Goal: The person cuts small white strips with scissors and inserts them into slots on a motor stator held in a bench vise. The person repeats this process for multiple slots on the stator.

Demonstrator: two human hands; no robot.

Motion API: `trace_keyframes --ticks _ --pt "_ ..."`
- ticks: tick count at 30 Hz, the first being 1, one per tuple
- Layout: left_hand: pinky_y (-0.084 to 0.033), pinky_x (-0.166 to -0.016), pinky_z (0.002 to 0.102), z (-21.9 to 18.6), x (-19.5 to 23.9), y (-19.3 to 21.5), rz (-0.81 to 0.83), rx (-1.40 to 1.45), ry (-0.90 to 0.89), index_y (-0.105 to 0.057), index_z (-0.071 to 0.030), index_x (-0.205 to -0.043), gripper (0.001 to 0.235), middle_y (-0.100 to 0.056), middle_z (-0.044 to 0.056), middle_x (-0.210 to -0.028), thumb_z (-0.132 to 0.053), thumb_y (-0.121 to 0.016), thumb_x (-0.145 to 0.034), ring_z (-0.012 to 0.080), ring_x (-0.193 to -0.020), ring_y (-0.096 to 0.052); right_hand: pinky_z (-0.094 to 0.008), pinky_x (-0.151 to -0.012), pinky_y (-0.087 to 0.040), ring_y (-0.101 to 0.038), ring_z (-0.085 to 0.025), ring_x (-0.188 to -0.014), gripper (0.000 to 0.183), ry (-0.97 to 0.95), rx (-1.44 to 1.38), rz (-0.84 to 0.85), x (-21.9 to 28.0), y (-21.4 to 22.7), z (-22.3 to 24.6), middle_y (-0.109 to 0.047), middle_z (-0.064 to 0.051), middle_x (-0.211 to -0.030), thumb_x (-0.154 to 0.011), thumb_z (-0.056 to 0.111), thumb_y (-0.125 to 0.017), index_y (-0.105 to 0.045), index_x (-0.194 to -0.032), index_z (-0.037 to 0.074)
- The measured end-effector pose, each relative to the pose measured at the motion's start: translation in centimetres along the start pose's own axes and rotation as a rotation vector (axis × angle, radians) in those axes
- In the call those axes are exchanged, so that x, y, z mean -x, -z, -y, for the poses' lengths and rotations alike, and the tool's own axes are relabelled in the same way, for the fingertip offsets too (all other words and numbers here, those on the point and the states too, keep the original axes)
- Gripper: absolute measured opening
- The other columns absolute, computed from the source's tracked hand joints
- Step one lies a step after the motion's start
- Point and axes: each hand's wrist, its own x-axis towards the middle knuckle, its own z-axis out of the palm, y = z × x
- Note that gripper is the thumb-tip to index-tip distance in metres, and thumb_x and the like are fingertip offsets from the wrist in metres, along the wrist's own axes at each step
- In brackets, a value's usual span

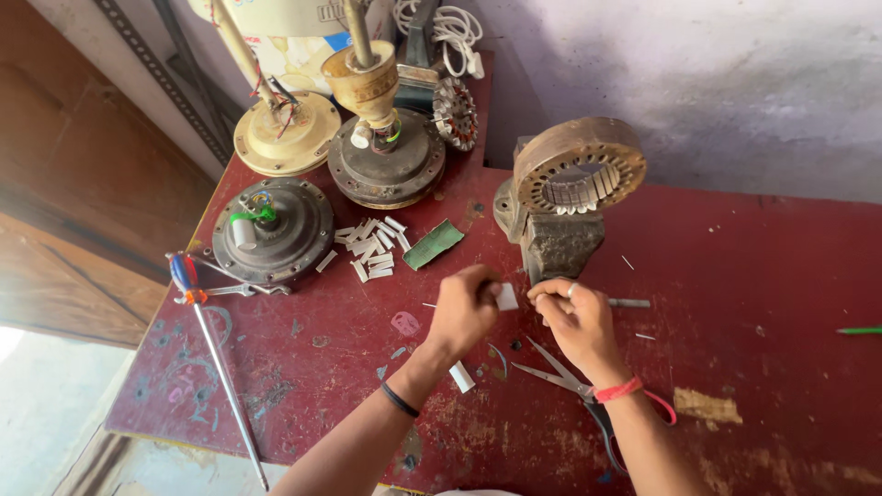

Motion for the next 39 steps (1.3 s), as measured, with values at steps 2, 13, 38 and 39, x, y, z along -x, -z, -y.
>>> trace_keyframes --ticks 2,13,38,39 --pt "-0.058 -0.068 0.038 0.5 -0.2 1.0 -0.056 0.078 0.156 -0.072 0.003 -0.104 0.017 -0.075 0.017 -0.086 -0.007 -0.061 -0.096 0.0238 -0.075 -0.072 -0.020 -0.054 -0.051 -0.069 -0.002 -0.068 0.016 0.154 -0.091 -0.022 0.7 0.2 0.1 -0.077 0.000 -0.084 -0.094 0.007 -0.066 -0.076 -0.105 0.001" --pt "-0.068 -0.077 0.035 1.9 3.0 1.6 -0.015 0.598 0.534 -0.069 0.006 -0.108 0.021 -0.078 0.014 -0.093 -0.012 -0.060 -0.100 0.0199 -0.080 -0.078 -0.023 -0.048 -0.057 -0.069 -0.009 -0.063 0.029 -0.093 -0.166 0.059 3.4 -5.1 0.0 -0.075 -0.006 -0.085 -0.093 0.015 -0.067 -0.071 -0.118 0.002" --pt "-0.060 -0.087 0.040 3.1 1.5 5.0 0.382 -0.363 -0.076 -0.069 -0.009 -0.127 0.042 -0.065 0.014 -0.121 -0.009 -0.075 -0.085 0.0310 -0.099 -0.070 -0.028 -0.058 -0.059 -0.076 -0.014 -0.063 0.029 -0.165 0.400 0.206 4.8 -1.1 2.0 -0.083 -0.008 -0.094 -0.086 0.015 -0.075 -0.078 -0.114 0.009" --pt "-0.059 -0.088 0.041 3.0 1.3 4.9 0.394 -0.408 -0.123 -0.071 -0.009 -0.125 0.042 -0.066 0.014 -0.118 -0.009 -0.077 -0.083 0.0317 -0.099 -0.070 -0.028 -0.058 -0.060 -0.076 -0.015 -0.064 0.029 -0.175 0.395 0.200 5.0 -1.6 1.7 -0.082 -0.007 -0.095 -0.086 0.016 -0.075 -0.077 -0.114 0.008"
